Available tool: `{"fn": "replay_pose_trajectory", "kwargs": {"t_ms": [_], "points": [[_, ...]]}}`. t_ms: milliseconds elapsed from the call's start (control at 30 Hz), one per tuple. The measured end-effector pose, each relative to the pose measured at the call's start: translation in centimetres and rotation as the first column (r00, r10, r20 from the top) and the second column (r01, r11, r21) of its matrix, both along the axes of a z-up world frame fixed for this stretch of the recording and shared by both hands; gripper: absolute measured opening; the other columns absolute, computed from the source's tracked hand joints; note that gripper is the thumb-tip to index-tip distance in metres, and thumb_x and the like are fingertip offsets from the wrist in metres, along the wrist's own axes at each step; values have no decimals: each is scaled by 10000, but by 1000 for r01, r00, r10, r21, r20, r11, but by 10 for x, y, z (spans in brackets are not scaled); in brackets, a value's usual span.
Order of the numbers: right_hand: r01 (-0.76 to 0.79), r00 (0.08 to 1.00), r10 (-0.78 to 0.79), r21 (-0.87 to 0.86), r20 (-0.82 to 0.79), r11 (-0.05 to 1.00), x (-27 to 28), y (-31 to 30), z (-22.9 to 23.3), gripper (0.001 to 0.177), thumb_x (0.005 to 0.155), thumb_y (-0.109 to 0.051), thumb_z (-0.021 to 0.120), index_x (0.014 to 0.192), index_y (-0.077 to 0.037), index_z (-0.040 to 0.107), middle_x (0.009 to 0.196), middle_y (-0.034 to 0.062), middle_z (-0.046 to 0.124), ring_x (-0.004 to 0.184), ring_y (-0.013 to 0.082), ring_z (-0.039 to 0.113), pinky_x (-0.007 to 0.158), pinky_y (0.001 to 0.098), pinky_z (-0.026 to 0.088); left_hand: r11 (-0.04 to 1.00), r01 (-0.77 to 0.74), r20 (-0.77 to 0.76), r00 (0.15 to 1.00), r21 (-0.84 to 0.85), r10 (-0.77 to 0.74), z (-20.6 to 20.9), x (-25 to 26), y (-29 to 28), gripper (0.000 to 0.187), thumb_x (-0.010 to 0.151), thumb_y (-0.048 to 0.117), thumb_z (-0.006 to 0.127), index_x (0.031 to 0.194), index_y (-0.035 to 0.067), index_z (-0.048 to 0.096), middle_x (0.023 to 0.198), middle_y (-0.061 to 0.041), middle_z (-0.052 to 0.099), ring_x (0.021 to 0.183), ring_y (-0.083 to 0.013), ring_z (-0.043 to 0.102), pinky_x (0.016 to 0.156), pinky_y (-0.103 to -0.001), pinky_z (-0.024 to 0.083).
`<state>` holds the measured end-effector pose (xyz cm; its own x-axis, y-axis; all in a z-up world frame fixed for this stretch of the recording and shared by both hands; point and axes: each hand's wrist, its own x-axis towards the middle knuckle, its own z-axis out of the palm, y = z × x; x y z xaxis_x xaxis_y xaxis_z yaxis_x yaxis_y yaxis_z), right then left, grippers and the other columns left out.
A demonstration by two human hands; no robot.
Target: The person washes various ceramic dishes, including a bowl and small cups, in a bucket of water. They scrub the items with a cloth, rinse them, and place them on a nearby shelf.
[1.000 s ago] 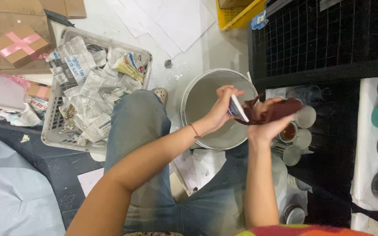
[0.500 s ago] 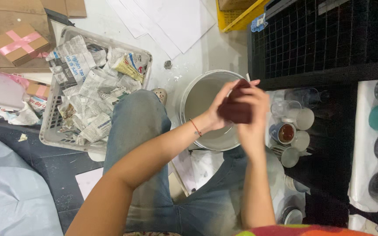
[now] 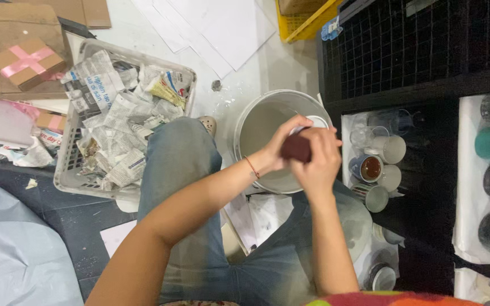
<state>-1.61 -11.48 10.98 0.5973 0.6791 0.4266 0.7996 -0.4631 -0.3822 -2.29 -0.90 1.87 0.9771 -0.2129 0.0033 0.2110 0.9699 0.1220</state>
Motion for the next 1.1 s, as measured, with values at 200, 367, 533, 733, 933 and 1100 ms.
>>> {"fn": "replay_pose_trajectory", "kwargs": {"t_ms": [200,367,533,733,933,1100], "points": [[377,926,-376,-41,35,925,1,-10,25,603,697,11,707,1289,-102,664,1205,220,597,975,360,637,846,465,525,998,-62,-172,983,31,67,-2,2,-27,267,971,268,565,1132,61,618,1041,-58,667,988,-191,662,920,-397,536],[420,874,-415,-37,-254,907,-26,-49,56,647,825,-56,685,1457,-143,576,1151,169,719,1058,326,722,927,421,559,990,-112,-197,972,87,127,12,-18,-34,450,907,272,429,1166,-22,652,1133,-107,732,1053,-233,698,978,-400,536],[397,813,-419,-142,-405,907,-90,-117,76,613,754,-69,712,1359,-120,634,1062,178,726,939,331,740,841,393,571,832,-144,35,988,536,148,1,-34,-70,279,1008,228,401,1103,13,552,1101,-150,677,1038,-256,656,976,-405,515],[452,830,-475,-148,-292,880,-179,-182,80,502,674,-20,777,1163,-68,673,1103,144,743,999,344,728,846,371,569,356,-379,445,887,854,-122,-23,-73,-144,254,1058,211,385,1087,-23,479,1111,-143,541,1067,-252,547,1029,-351,432],[598,779,-609,-115,-148,793,-262,-232,69,491,639,38,786,1113,-70,718,1056,123,743,955,315,733,816,371,573,436,-40,227,894,899,-387,-13,-124,-207,261,1071,212,412,1124,-13,534,1018,-173,620,936,-231,612,885,-345,517],[684,730,-683,-43,30,728,-305,-282,41,504,583,61,788,1064,-59,701,1038,113,744,957,313,728,813,381,572,473,451,-90,788,757,-609,4,-154,-266,308,935,190,503,1225,93,469,1085,-170,653,891,-313,719,641,-456,654]]}}
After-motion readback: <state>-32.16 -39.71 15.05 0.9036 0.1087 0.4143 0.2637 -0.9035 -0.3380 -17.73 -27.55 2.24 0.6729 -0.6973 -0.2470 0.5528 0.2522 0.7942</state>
